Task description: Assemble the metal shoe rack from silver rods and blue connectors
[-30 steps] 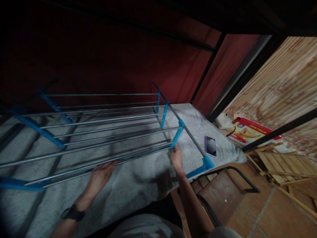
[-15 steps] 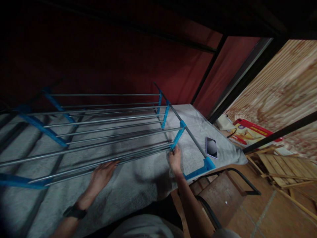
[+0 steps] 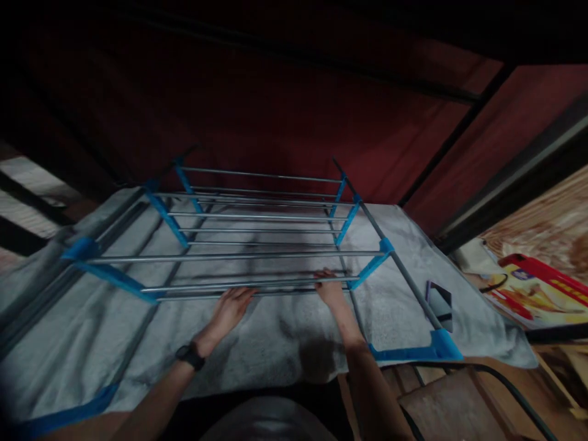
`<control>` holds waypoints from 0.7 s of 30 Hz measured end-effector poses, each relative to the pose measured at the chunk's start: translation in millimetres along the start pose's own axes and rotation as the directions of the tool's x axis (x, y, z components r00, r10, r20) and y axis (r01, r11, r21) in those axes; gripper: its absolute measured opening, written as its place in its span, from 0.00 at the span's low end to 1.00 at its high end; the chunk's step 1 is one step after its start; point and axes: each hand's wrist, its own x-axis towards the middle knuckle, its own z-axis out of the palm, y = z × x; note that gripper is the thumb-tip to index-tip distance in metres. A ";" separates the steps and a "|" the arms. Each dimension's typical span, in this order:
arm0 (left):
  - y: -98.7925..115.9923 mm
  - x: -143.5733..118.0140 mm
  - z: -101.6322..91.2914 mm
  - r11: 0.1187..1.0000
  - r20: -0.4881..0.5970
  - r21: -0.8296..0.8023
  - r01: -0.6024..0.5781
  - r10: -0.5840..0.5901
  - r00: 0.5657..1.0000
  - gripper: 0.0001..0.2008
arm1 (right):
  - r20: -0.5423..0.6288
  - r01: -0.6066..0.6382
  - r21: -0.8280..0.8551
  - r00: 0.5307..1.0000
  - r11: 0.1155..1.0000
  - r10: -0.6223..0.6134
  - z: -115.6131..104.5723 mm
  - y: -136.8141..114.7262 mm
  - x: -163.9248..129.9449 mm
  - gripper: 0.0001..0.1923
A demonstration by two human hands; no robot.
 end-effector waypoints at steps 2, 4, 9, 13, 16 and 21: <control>5.0 -1.0 -2.3 1.000 0.007 -0.018 0.017 -0.017 1.000 0.19 | 0.079 0.061 0.021 0.995 0.998 -0.063 -0.6 2.5 9.7 0.10; 8.7 -2.3 -3.9 0.999 0.001 -0.031 0.029 -0.029 1.000 0.19 | 0.137 0.117 0.044 0.983 0.992 -0.122 -4.8 6.2 13.3 0.10; 14.3 -5.3 -7.4 0.998 -0.011 -0.044 0.039 -0.039 0.999 0.19 | 0.123 0.230 0.028 0.965 0.973 -0.232 -18.1 20.1 12.1 0.12; 16.2 -5.8 -8.7 0.998 -0.009 -0.035 0.046 -0.046 0.999 0.20 | 0.072 0.254 0.000 0.965 0.967 -0.254 -17.1 21.5 13.2 0.12; 15.8 -5.4 -7.3 0.997 -0.001 -0.041 0.057 -0.057 0.998 0.19 | 0.069 0.269 0.019 0.961 0.963 -0.269 -10.5 16.2 14.8 0.12; 13.5 -5.0 -4.1 0.996 0.012 -0.045 0.073 -0.072 0.997 0.20 | 0.055 0.229 0.123 0.970 0.966 -0.237 -0.8 10.8 14.3 0.11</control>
